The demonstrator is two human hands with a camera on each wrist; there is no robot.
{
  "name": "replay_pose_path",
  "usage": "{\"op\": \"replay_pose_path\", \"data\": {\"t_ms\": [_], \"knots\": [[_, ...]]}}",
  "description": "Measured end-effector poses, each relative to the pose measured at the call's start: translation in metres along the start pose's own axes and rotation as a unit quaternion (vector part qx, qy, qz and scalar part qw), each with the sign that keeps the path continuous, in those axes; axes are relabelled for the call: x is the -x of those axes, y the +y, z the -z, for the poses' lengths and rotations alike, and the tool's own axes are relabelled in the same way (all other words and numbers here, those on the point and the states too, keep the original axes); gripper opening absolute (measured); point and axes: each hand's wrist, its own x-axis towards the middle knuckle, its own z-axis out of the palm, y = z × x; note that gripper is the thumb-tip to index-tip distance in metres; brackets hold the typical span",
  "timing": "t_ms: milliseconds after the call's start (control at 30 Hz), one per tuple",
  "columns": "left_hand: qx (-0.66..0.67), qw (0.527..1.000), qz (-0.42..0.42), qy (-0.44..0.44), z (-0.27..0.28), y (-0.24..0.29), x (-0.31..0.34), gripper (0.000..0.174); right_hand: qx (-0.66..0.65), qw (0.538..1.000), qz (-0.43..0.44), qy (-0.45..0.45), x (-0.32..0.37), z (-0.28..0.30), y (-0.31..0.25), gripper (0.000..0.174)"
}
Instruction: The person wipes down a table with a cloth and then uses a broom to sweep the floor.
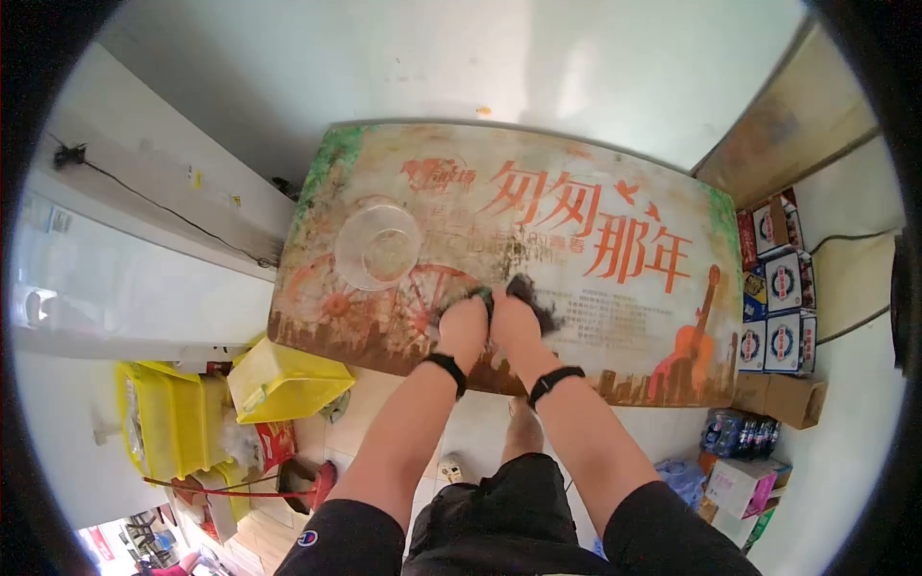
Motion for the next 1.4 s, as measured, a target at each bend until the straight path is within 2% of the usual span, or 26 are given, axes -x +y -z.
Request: {"op": "replay_pose_path", "data": {"t_ms": [33,67,167,233,267,467,533,567,633,733,800,867,933,1000,1033,1167,1267,1400], "knots": [[-0.035,0.999,-0.017,0.032,-0.015,-0.002,0.015,0.012,0.001,1.0,0.012,0.023,0.021,-0.007,0.0,0.046],[-0.05,0.999,-0.001,0.016,-0.019,0.003,0.032,0.013,0.003,0.999,0.024,0.047,0.042,-0.014,0.0,0.048],[-0.033,0.999,-0.013,-0.029,-0.036,0.004,0.076,0.014,0.017,0.999,-0.022,0.025,0.091,-0.037,-0.003,0.052],[-0.034,0.998,-0.019,-0.048,-0.039,0.006,0.093,0.015,-0.039,0.998,-0.033,0.041,0.112,-0.049,-0.003,0.031],[-0.041,0.998,-0.008,-0.054,-0.039,0.007,0.096,0.015,-0.038,0.998,-0.033,0.046,0.112,-0.051,-0.003,0.031],[-0.027,0.997,-0.006,-0.067,-0.035,0.007,0.082,0.015,-0.023,0.997,-0.075,0.017,0.098,-0.046,-0.007,0.025],[-0.013,0.997,-0.003,-0.075,-0.031,0.005,0.072,0.016,-0.015,0.996,-0.073,0.041,0.092,-0.047,-0.008,0.017],[-0.014,0.999,-0.008,-0.052,-0.029,0.005,0.065,0.015,-0.017,0.996,-0.074,0.037,0.084,-0.046,-0.009,0.017],[-0.016,0.999,-0.018,-0.033,-0.023,0.005,0.045,0.014,-0.036,0.993,-0.069,0.091,0.058,-0.036,-0.007,0.017],[0.005,0.999,0.011,-0.04,-0.015,0.003,0.003,0.013,-0.029,0.995,-0.068,0.071,0.02,-0.011,-0.007,0.016],[-0.001,1.0,0.016,-0.015,-0.011,0.0,-0.02,0.012,-0.045,0.995,-0.071,0.054,-0.002,0.002,-0.007,0.019],[0.003,0.999,0.033,-0.03,-0.003,0.0,-0.042,0.011,-0.062,0.991,-0.07,0.094,-0.021,0.008,-0.005,0.02],[-0.016,0.999,-0.012,-0.029,0.004,-0.003,-0.059,0.011,-0.03,0.995,-0.067,0.061,-0.04,0.024,-0.007,0.023],[-0.034,0.999,0.003,-0.039,0.01,0.0,-0.068,0.011,-0.028,0.997,-0.069,0.027,-0.051,0.028,-0.003,0.021],[-0.027,0.999,0.006,-0.033,0.012,0.001,-0.072,0.011,-0.021,0.997,-0.046,0.057,-0.055,0.024,0.001,0.021],[-0.017,0.999,0.031,-0.024,0.016,0.001,-0.086,0.01,-0.045,0.996,-0.049,0.066,-0.073,0.03,0.003,0.017],[0.008,0.999,0.03,-0.019,0.011,-0.003,-0.096,0.013,-0.033,0.998,-0.041,0.046,-0.08,0.038,0.003,0.019],[-0.011,0.999,0.033,-0.028,0.021,0.002,-0.092,0.012,-0.042,0.997,-0.022,0.063,-0.085,0.036,0.006,0.023]]}}
